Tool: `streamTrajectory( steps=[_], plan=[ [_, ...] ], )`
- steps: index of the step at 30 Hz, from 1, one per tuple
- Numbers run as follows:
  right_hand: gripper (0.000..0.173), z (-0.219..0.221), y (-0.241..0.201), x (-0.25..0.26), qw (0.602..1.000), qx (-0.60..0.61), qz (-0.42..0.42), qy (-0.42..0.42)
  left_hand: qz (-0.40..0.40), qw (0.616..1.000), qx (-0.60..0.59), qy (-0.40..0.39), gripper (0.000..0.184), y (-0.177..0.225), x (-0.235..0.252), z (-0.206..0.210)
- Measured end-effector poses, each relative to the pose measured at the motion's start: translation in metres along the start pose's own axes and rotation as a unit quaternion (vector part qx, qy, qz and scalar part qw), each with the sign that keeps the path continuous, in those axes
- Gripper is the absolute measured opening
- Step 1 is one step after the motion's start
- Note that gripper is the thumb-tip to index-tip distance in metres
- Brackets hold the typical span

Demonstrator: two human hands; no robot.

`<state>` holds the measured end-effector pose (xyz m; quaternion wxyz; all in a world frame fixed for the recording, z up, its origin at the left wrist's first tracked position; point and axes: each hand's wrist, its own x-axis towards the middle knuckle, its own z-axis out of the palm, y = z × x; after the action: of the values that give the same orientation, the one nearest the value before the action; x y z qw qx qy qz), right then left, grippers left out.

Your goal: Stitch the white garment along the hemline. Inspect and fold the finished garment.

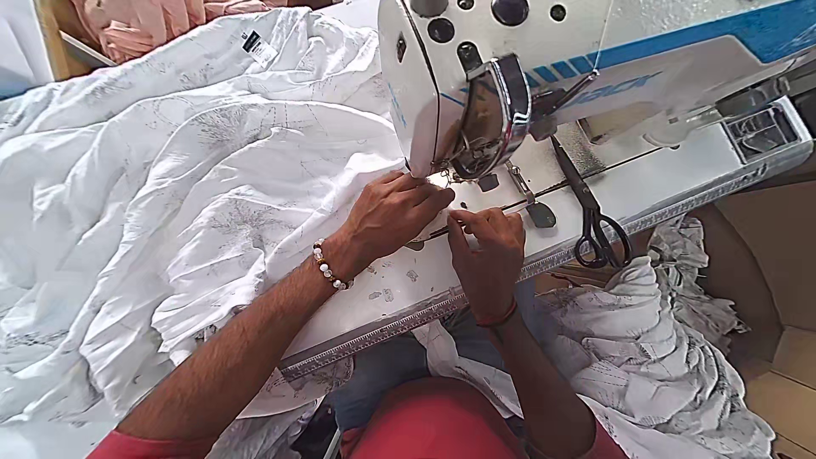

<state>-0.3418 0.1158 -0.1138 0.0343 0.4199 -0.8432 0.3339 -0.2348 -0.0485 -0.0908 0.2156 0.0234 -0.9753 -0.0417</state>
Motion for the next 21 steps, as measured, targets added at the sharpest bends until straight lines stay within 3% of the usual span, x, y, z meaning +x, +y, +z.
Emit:
streamTrajectory(
  steps=[3,6,13,21],
  plan=[
    [0.019,-0.001,0.001,-0.006,1.0,-0.006,-0.02,0.004,0.019,1.0,-0.002,-0.025,0.024,-0.003,-0.005,-0.003],
    [0.022,-0.004,0.002,-0.005,0.999,0.033,0.017,0.029,0.024,0.999,-0.001,-0.047,0.029,-0.005,-0.013,-0.006],
    [0.023,-0.007,-0.012,0.017,0.993,-0.004,0.103,-0.049,0.007,0.999,0.024,-0.037,0.032,0.0,-0.02,-0.005],
    [0.018,0.006,-0.015,0.003,0.991,-0.112,-0.077,0.007,-0.026,0.999,0.012,-0.043,0.033,0.003,-0.02,-0.006]
  ],
)
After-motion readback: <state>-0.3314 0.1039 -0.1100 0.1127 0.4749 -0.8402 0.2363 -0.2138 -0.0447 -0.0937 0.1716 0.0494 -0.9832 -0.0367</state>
